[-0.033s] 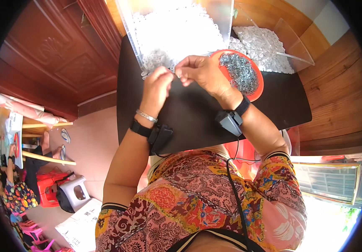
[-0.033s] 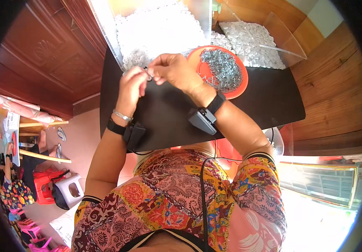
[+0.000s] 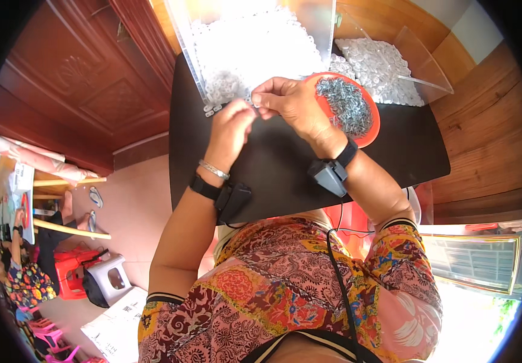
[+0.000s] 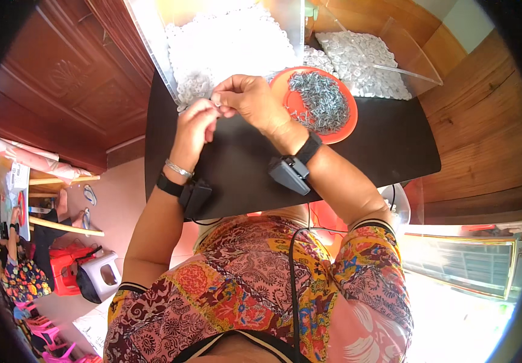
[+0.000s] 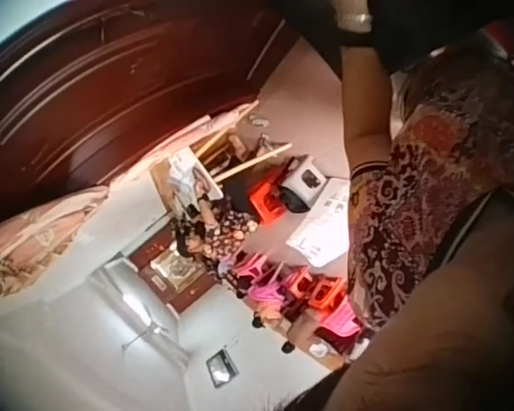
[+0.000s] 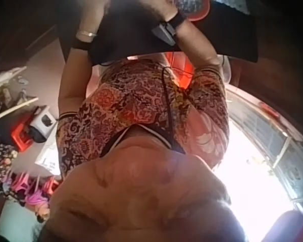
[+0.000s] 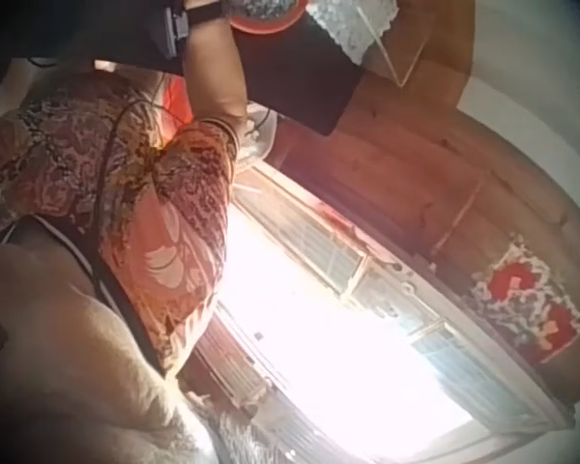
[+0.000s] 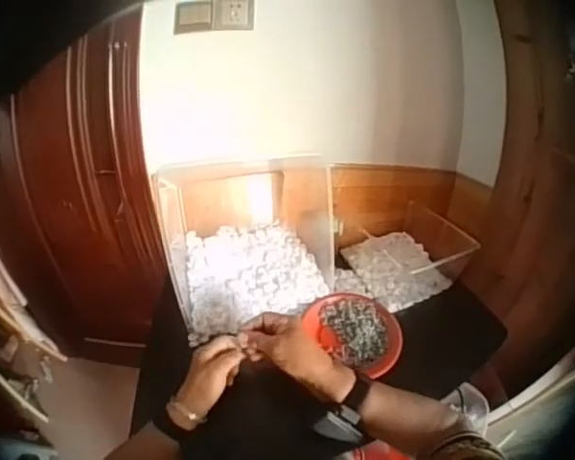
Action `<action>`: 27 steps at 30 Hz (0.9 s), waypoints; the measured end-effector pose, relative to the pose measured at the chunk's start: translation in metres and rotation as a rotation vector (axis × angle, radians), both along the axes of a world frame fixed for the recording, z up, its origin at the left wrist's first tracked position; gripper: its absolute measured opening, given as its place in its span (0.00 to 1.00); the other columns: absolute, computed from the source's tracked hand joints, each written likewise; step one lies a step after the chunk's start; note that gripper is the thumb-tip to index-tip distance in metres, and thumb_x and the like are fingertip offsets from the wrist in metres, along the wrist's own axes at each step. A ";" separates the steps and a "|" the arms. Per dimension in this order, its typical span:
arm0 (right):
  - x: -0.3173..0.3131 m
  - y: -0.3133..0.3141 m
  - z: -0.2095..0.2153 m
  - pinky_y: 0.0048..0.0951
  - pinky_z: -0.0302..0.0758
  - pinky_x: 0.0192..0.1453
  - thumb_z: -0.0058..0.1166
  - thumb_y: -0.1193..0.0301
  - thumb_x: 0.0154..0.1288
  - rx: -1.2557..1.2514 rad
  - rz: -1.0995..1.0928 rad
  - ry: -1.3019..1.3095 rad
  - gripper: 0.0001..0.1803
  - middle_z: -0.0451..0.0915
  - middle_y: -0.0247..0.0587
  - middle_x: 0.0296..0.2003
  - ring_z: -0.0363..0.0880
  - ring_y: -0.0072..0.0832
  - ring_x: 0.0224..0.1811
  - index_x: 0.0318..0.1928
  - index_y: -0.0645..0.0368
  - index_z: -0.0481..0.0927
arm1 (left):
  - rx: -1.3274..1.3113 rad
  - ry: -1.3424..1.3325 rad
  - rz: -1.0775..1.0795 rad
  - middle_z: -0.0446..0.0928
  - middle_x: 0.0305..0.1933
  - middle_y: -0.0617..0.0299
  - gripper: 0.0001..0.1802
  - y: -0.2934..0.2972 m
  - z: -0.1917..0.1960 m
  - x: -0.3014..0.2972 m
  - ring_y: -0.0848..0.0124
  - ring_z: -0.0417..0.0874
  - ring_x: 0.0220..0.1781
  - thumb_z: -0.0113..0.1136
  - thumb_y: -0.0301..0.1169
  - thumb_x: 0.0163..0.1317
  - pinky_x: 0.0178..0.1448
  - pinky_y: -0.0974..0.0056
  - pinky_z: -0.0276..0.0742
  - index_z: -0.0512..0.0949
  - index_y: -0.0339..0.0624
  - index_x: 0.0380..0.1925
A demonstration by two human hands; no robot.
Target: Assembling small white plastic parts by inserting tiny metal components into them by hand.
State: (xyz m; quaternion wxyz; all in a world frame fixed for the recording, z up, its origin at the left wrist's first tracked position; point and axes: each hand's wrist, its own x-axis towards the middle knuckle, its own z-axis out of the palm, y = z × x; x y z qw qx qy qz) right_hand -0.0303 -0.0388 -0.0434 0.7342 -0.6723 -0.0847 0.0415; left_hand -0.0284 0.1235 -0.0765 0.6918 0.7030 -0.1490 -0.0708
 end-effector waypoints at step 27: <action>-0.005 -0.062 0.034 0.30 0.75 0.37 0.55 0.66 0.59 -0.840 -0.259 -0.449 0.11 0.81 0.44 0.26 0.80 0.30 0.28 0.37 0.60 0.82 | -0.143 -0.056 0.015 0.64 0.17 0.68 0.11 -0.005 0.008 -0.002 0.82 0.60 0.16 0.44 0.31 0.67 0.20 0.75 0.54 0.70 0.38 0.27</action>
